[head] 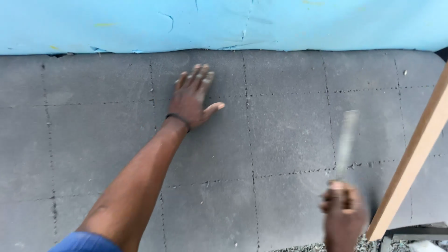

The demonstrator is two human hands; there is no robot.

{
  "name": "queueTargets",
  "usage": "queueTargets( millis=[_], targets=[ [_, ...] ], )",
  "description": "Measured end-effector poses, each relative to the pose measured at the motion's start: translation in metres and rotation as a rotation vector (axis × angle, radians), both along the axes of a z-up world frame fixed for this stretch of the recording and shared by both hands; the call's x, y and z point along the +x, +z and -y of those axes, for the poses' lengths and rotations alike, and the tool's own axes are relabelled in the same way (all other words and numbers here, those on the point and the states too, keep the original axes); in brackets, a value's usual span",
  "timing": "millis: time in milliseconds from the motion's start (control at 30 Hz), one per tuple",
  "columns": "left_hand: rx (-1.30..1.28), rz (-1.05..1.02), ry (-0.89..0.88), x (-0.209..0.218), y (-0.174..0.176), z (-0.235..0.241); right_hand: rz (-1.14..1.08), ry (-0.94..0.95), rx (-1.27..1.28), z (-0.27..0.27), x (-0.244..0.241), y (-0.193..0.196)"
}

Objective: The person uses a wooden plank to measure and mark a large piece of grey foam placed on a sofa. They then use a knife to cut the foam along the marked lines, separating it into smaller sections.

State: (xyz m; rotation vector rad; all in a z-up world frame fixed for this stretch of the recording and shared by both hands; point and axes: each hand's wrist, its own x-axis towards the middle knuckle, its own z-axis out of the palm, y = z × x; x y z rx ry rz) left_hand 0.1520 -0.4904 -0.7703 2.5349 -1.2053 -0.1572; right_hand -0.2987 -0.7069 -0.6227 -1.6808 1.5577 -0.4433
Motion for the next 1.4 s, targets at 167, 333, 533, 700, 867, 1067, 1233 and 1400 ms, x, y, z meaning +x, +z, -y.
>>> queueTargets(
  millis=[167, 333, 533, 700, 867, 1067, 1233, 1400],
  targets=[
    [-0.245, 0.019, 0.058, 0.004, -0.078, 0.102, -0.179, 0.327, 0.179, -0.033, 0.091, -0.062],
    [-0.026, 0.035, 0.112, -0.019, -0.068, 0.104, -0.234, 0.702, -0.122, -0.025, 0.172, -0.079],
    [-0.092, 0.053, 0.138, -0.01, -0.064, 0.105, -0.364, 0.92, -0.163, 0.023, 0.287, -0.058],
    [-0.151, 0.079, 0.148, -0.004, -0.075, 0.109, -0.533, 0.979, -0.156, 0.042, 0.33, -0.06],
    [-0.101, 0.082, 0.151, -0.006, -0.076, 0.107, -0.567, 0.975, -0.095, 0.032, 0.352, -0.044],
    [-0.078, 0.078, 0.148, -0.008, -0.067, 0.106, -0.574, 0.976, -0.14, 0.041, 0.342, -0.058],
    [-0.104, 0.091, 0.166, -0.01, -0.071, 0.107, -0.56, 1.066, -0.081, 0.046, 0.374, -0.047],
    [-0.109, 0.095, 0.166, -0.011, -0.072, 0.108, -0.653, 1.111, -0.004, 0.069, 0.392, -0.041]
  ],
)
